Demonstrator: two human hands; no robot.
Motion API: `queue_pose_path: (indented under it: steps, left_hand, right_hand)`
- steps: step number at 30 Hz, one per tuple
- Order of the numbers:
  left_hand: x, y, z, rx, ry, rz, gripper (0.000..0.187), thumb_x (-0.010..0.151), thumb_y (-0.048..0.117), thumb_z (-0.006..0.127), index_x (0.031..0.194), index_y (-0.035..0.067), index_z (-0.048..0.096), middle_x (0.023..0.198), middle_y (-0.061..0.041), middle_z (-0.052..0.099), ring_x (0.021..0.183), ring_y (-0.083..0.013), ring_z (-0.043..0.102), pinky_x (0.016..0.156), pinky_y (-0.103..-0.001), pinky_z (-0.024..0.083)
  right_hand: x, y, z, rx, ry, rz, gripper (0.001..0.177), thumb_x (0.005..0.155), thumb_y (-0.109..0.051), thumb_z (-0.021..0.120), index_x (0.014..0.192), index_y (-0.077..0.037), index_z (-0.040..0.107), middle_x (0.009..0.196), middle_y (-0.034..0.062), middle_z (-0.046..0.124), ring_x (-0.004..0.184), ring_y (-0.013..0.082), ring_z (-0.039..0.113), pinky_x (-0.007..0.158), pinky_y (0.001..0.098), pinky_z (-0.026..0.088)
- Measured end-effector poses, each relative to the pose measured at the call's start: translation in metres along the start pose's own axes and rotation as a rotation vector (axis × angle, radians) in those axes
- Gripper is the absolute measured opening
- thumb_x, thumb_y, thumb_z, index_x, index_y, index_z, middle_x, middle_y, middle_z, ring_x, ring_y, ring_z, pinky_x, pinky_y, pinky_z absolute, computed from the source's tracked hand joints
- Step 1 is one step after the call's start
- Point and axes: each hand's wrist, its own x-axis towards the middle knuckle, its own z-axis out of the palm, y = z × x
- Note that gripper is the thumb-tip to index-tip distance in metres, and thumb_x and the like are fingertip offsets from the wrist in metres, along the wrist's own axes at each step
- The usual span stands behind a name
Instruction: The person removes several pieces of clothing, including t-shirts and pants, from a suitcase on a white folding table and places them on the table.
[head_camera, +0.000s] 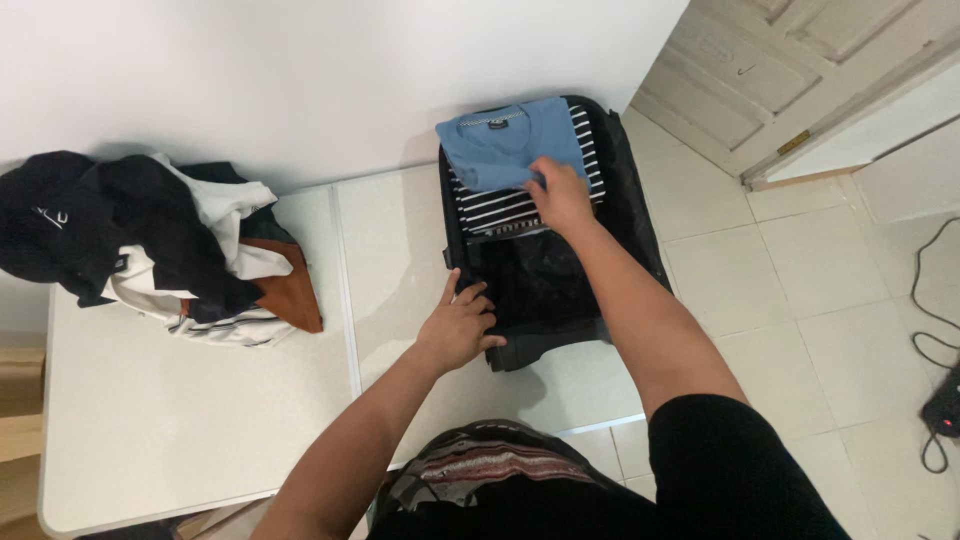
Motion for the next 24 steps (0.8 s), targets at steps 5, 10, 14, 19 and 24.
queue_pose_path:
  steps: [5,10,14,19,24]
  left_hand:
    - [0.000,-0.003,-0.001,-0.010,0.037,0.014,0.049,0.093,0.055,0.057,0.113,0.015,0.076,0.140,-0.004,0.059,0.150,-0.0251,0.027,0.126,-0.057,-0.004]
    - [0.003,-0.003,0.010,-0.022,0.061,0.021,0.058,0.091,0.056,0.058,0.134,0.018,0.060,0.148,-0.006,0.052,0.150,-0.0259,0.024,0.123,-0.057,-0.006]
    - [0.011,-0.006,0.024,-0.189,0.203,-0.008,0.095,0.084,0.057,0.068,0.153,0.005,0.027,0.149,-0.023,0.043,0.147,-0.0325,0.028,0.122,-0.055,-0.004]
    - [0.038,0.000,0.040,-0.760,0.448,-0.277,0.080,0.090,0.037,0.069,0.151,0.005,0.029,0.144,-0.030,0.050,0.142,-0.0439,0.036,0.125,-0.053,0.011]
    - [0.043,0.009,0.056,-0.693,0.738,-0.319,0.047,0.092,0.019,0.072,0.132,0.006,0.052,0.121,-0.026,0.066,0.132,-0.0515,0.042,0.117,-0.055,0.027]
  right_hand:
    - [-0.007,0.005,-0.024,0.455,0.344,0.032,0.017,0.108,-0.018,0.057,0.119,-0.004,0.056,0.101,0.0116,0.065,0.094,0.0240,0.066,0.086,0.0340,0.052]
    - [-0.029,-0.016,-0.050,0.685,0.363,0.083,0.021,0.114,-0.022,0.050,0.117,-0.002,0.058,0.100,0.0033,0.063,0.095,0.0106,0.056,0.087,0.0281,0.049]
    - [-0.056,-0.030,-0.053,1.098,0.239,0.256,0.025,0.120,-0.024,0.049,0.116,-0.002,0.060,0.101,0.0027,0.060,0.094,0.0112,0.052,0.086,0.0297,0.047]
    - [-0.087,-0.025,-0.046,1.307,0.051,0.662,0.031,0.108,-0.029,0.043,0.119,-0.009,0.064,0.109,0.0068,0.070,0.100,0.0187,0.066,0.090,0.0345,0.056]
    - [-0.124,-0.003,-0.018,0.174,-0.130,0.348,0.036,0.106,-0.031,0.053,0.132,-0.007,0.059,0.125,0.0219,0.067,0.114,0.0372,0.065,0.097,0.0428,0.052]
